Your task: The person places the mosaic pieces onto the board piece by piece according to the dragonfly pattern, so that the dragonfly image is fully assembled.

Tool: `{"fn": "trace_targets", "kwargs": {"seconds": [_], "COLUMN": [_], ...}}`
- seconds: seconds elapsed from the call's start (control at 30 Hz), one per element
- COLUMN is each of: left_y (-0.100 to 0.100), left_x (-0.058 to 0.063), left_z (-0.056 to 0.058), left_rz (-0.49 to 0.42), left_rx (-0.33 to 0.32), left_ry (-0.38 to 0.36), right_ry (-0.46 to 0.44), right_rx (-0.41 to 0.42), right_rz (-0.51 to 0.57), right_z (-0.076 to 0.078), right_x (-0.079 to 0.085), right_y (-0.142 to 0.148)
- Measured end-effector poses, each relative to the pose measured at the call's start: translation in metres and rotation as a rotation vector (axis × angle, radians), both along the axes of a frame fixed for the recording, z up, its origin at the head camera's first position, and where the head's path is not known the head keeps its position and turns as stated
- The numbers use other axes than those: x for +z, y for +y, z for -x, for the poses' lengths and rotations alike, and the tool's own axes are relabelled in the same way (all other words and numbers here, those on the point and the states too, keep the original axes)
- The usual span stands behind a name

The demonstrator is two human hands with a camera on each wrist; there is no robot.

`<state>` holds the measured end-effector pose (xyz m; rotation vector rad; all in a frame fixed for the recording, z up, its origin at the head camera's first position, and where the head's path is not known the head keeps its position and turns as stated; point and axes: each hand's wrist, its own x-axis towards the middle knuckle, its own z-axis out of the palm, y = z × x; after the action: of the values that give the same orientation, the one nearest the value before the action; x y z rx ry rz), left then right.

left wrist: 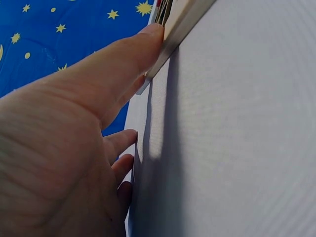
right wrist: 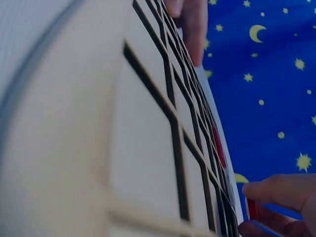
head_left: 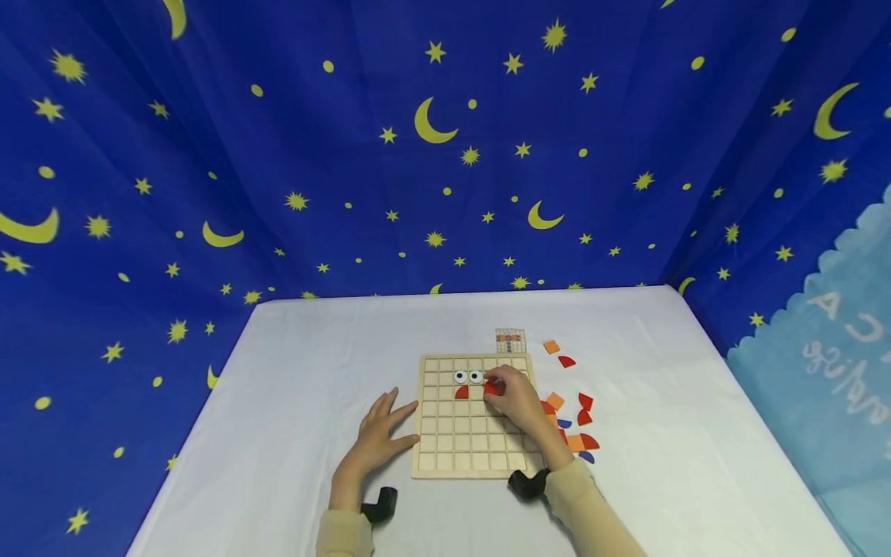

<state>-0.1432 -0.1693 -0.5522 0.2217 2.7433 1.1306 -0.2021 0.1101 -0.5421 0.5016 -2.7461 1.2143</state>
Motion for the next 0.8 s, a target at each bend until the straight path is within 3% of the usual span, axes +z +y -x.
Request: {"fn": "trace_targets", "kwargs": {"seconds": [0.23,0.8], "left_y": [0.003,-0.001], "left_x": [0.0,-0.001], "left_z": [0.007,-0.001], "left_rz": [-0.01,0.012], "left_rx": [-0.005,0.015], "left_ry": [0.016,0.009], "right_ry": [0.006,0.047], "right_rx": [-0.007,0.086], "right_rz": [-0.027,0.01], "right_z": [0.004,0.002], "right_x": [0.002,-0.009], "right_y": [-0.008,-0.02]}}
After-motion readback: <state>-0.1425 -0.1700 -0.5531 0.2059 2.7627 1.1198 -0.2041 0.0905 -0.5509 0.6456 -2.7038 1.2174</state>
